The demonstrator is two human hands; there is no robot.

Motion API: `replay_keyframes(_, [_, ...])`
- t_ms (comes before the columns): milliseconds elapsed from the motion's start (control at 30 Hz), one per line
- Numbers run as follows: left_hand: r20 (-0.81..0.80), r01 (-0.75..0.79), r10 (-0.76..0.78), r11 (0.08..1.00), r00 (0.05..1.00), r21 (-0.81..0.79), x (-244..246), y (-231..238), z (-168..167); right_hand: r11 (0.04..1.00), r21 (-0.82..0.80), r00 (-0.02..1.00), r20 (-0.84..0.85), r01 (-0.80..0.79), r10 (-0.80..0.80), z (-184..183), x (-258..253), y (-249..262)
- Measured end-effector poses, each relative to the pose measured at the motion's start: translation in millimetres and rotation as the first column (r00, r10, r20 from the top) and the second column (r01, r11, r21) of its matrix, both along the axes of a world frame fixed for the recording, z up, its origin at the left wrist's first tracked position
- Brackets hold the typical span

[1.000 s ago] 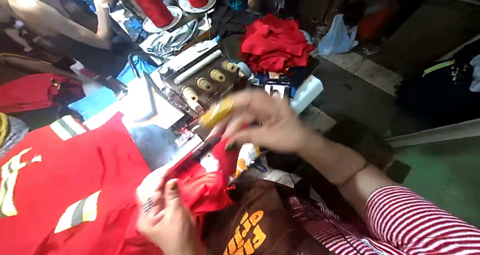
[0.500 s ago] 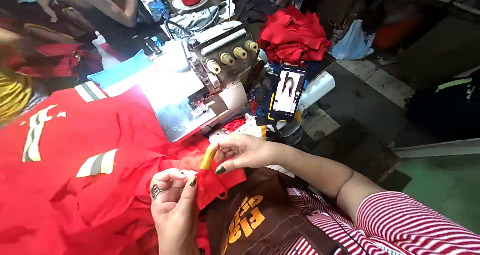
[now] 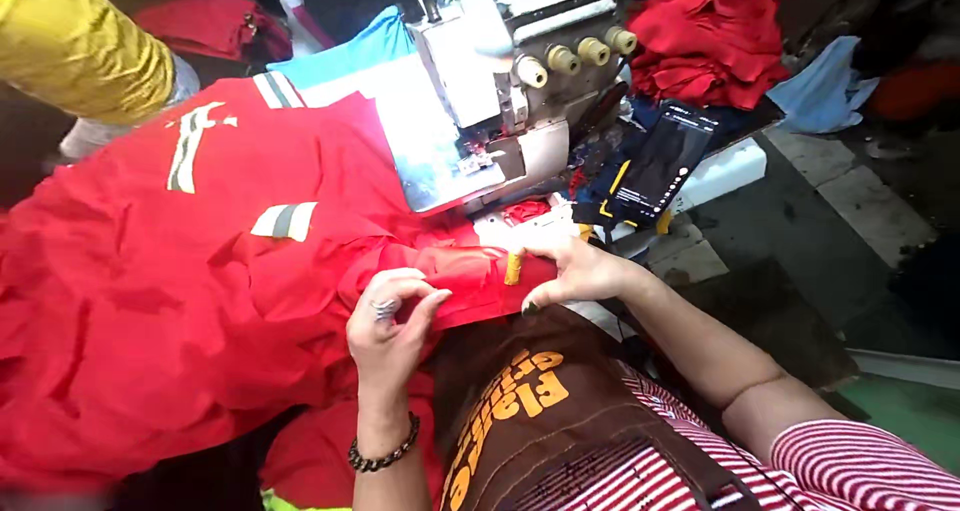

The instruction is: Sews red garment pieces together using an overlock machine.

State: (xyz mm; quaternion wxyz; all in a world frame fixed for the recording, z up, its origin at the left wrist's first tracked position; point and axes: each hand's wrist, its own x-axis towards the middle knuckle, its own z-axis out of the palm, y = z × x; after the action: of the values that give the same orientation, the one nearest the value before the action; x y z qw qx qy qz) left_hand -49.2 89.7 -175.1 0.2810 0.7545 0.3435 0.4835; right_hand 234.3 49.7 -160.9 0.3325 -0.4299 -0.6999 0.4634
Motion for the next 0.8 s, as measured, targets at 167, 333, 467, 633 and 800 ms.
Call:
replay_keyframes(167, [-0.003,0.072,-0.072,0.992,0.997,-0.1,-8.0,1.2,-3.3,0.98,0.195,0.961,0.276,-0.027,-0.028,-5.6,-11.4,-6.6])
replay_keyframes(333, [-0.449,0.09,-0.062,0.995,0.891,0.042,-8.5,-0.5,-12.3,0.987,0.148,0.969,0.23,0.06,-0.093,-11.3,-2.7,-5.3])
replay_keyframes(467, [-0.337,0.066,-0.068,0.998,0.939,-0.015,-6.8,3.2,-12.5,0.99,0.136,0.978,0.198,0.039,-0.065,-10.5,-5.7,-5.7])
replay_keyframes(633, [-0.363,0.044,-0.021,0.997,0.932,0.056,0.5,3.7,-14.1,0.986,0.164,0.951,0.309,-0.037,-0.015,-12.0,-9.9,-6.7])
replay_keyframes(800, [-0.136,-0.008,0.014,0.999,0.991,0.045,3.4,3.3,-12.8,0.978,0.206,0.956,0.293,-0.04,-0.023,-13.1,-12.0,-9.1])
